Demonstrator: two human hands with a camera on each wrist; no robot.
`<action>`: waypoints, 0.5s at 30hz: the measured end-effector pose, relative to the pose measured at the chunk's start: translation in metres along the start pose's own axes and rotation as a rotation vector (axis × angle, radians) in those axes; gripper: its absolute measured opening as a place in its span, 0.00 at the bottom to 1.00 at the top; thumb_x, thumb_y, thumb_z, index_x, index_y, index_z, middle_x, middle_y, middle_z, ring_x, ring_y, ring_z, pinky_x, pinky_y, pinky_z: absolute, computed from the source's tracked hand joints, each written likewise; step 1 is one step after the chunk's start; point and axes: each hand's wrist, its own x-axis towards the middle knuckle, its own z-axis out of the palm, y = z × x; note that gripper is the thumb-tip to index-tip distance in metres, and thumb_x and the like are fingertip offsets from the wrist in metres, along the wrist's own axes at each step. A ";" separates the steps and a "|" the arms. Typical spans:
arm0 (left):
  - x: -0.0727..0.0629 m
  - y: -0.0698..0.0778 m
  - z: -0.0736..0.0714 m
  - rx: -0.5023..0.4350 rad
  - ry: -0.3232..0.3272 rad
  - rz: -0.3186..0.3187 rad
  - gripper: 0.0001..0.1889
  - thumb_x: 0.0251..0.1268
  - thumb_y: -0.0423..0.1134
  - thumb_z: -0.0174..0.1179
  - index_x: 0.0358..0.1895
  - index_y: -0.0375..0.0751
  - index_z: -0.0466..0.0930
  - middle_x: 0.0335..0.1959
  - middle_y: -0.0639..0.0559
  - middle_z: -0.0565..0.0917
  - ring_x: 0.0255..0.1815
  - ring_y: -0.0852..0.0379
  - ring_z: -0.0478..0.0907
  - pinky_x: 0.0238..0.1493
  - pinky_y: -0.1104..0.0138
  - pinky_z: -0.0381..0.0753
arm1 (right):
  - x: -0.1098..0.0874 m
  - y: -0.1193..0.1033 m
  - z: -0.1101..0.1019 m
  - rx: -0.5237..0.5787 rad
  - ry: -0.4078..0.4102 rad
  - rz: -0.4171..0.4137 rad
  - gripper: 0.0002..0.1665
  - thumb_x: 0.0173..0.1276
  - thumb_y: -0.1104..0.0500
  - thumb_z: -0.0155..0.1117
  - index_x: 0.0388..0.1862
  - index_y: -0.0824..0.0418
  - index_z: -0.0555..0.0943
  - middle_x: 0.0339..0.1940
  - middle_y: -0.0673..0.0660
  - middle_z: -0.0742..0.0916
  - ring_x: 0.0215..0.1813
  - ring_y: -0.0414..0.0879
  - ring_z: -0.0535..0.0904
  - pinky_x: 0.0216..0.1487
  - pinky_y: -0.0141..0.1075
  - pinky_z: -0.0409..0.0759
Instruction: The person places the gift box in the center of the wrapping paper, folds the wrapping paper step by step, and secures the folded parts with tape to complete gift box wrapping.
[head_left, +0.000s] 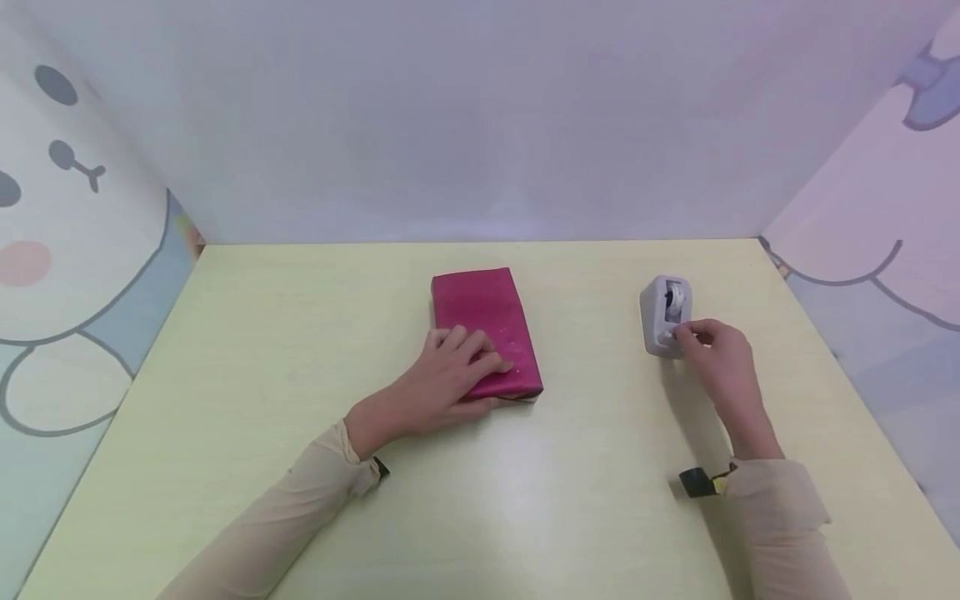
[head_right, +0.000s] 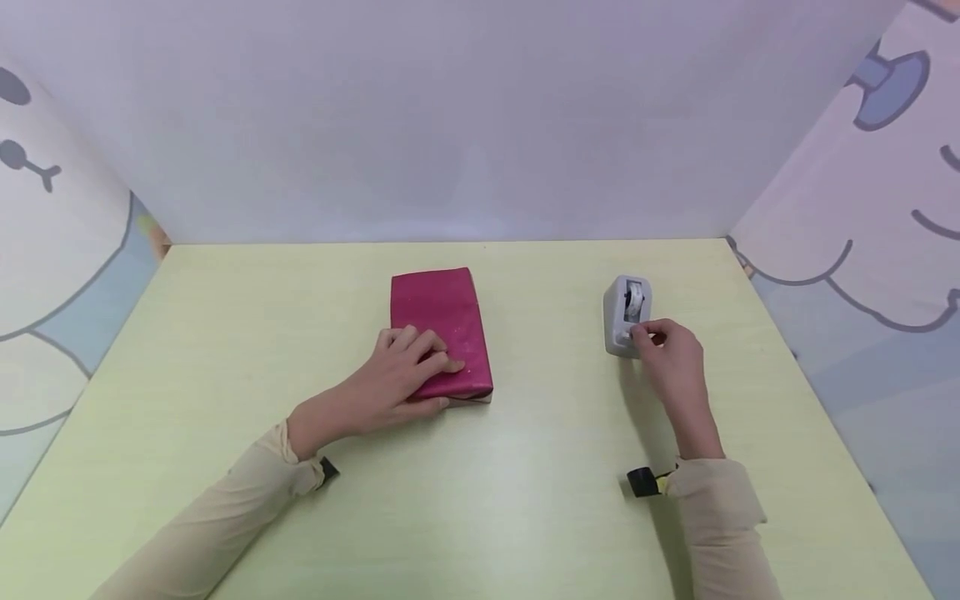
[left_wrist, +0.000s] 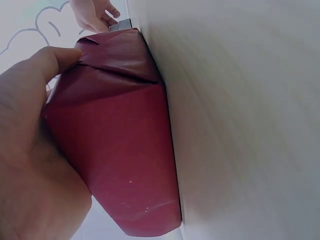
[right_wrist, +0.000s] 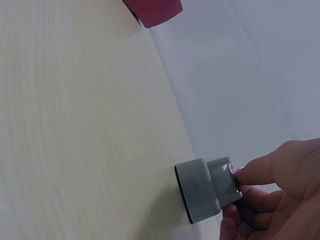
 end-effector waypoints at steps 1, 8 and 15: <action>0.000 0.000 0.000 -0.011 0.003 -0.001 0.21 0.72 0.55 0.61 0.63 0.56 0.78 0.54 0.56 0.75 0.53 0.56 0.66 0.58 0.55 0.62 | 0.000 0.000 -0.001 0.008 -0.009 0.009 0.32 0.83 0.47 0.48 0.65 0.76 0.77 0.61 0.75 0.81 0.54 0.60 0.76 0.35 0.26 0.71; 0.001 0.000 -0.003 -0.072 -0.003 -0.017 0.21 0.71 0.54 0.63 0.64 0.56 0.79 0.53 0.56 0.75 0.53 0.57 0.65 0.56 0.56 0.61 | -0.001 -0.003 -0.002 0.069 -0.065 0.090 0.37 0.83 0.44 0.45 0.70 0.75 0.73 0.67 0.74 0.79 0.56 0.59 0.75 0.39 0.29 0.73; 0.002 0.001 -0.001 -0.070 -0.004 -0.039 0.21 0.71 0.53 0.62 0.64 0.57 0.79 0.54 0.57 0.74 0.52 0.57 0.64 0.54 0.58 0.61 | -0.003 -0.004 -0.005 0.153 -0.090 0.118 0.38 0.85 0.43 0.41 0.73 0.73 0.72 0.74 0.73 0.74 0.64 0.61 0.71 0.57 0.46 0.77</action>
